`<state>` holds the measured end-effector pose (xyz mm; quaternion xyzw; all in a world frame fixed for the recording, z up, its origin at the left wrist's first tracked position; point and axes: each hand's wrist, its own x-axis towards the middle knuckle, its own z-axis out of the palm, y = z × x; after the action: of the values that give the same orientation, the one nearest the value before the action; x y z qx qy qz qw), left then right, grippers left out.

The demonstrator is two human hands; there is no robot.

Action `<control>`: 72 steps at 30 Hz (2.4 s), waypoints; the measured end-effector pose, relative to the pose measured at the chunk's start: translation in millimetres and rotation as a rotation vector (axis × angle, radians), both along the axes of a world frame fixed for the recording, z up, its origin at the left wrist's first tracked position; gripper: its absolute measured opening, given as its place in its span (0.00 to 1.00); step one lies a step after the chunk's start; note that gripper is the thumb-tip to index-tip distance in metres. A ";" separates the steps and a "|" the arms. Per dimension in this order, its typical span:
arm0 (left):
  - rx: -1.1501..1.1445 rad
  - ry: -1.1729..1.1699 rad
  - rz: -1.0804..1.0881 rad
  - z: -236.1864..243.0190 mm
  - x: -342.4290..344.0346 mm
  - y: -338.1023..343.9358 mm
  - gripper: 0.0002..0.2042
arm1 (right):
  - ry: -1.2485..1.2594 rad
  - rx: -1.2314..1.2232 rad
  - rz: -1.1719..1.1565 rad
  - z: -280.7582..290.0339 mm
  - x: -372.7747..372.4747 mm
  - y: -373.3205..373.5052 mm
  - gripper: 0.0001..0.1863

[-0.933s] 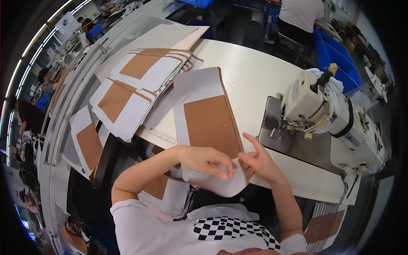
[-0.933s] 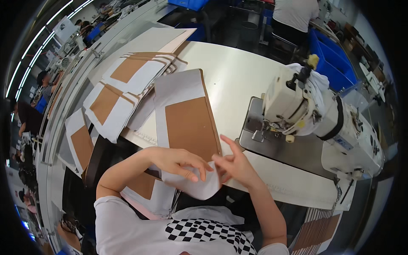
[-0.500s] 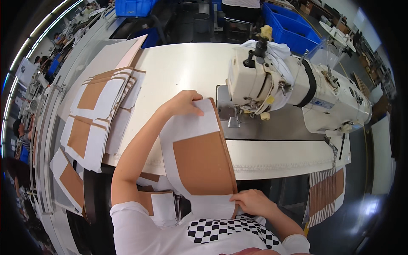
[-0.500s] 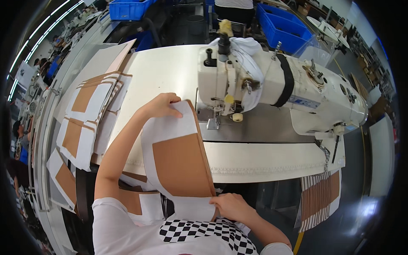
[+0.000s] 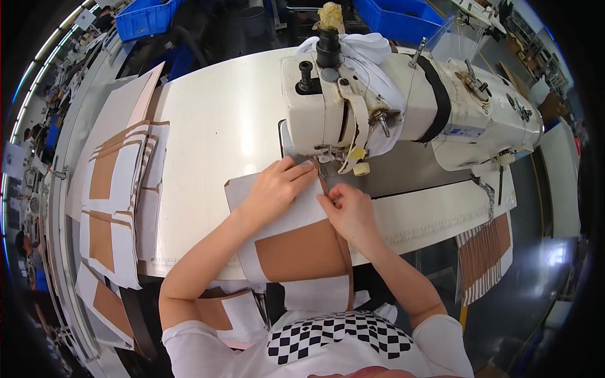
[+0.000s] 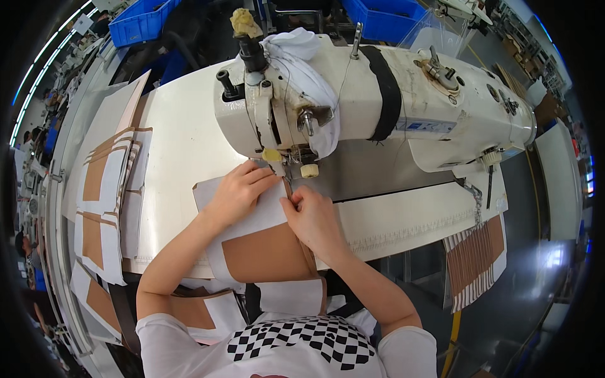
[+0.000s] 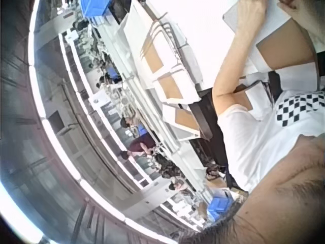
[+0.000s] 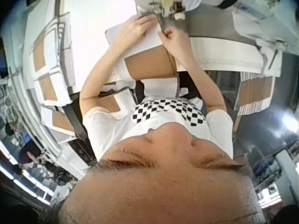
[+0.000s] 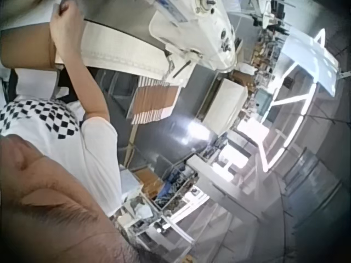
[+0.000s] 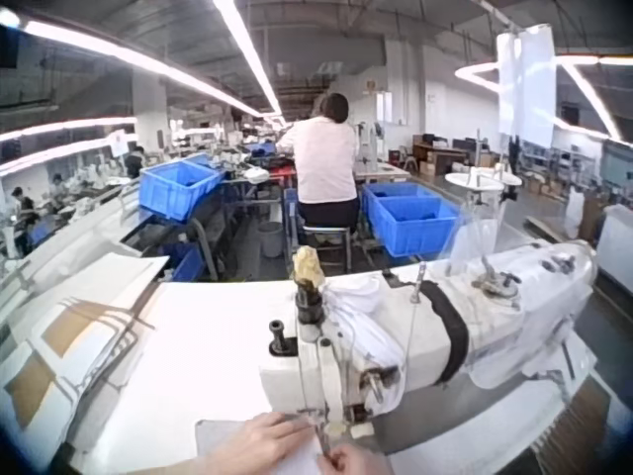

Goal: The person sews pieces of leather together using an industrial sewing machine.

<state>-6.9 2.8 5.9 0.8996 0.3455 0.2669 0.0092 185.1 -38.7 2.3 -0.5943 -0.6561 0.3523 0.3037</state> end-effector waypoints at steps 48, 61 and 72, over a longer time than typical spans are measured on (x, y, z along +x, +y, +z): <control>-0.041 -0.161 0.011 -12.4 5.1 18.2 0.15 | -0.422 0.356 0.016 -3.2 -15.4 -22.2 0.15; 0.016 -0.188 0.028 -8.9 7.2 3.7 0.12 | -0.425 0.492 0.031 -6.7 -15.4 -18.6 0.18; -0.048 -0.189 -0.051 -7.3 3.8 -4.9 0.15 | -0.297 0.471 -0.029 -8.1 -12.9 -20.9 0.15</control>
<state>-3.1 -2.1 -1.4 0.8785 0.3264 0.3418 0.0700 172.3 -59.7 -5.8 -0.5619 -0.7485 0.0947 0.3392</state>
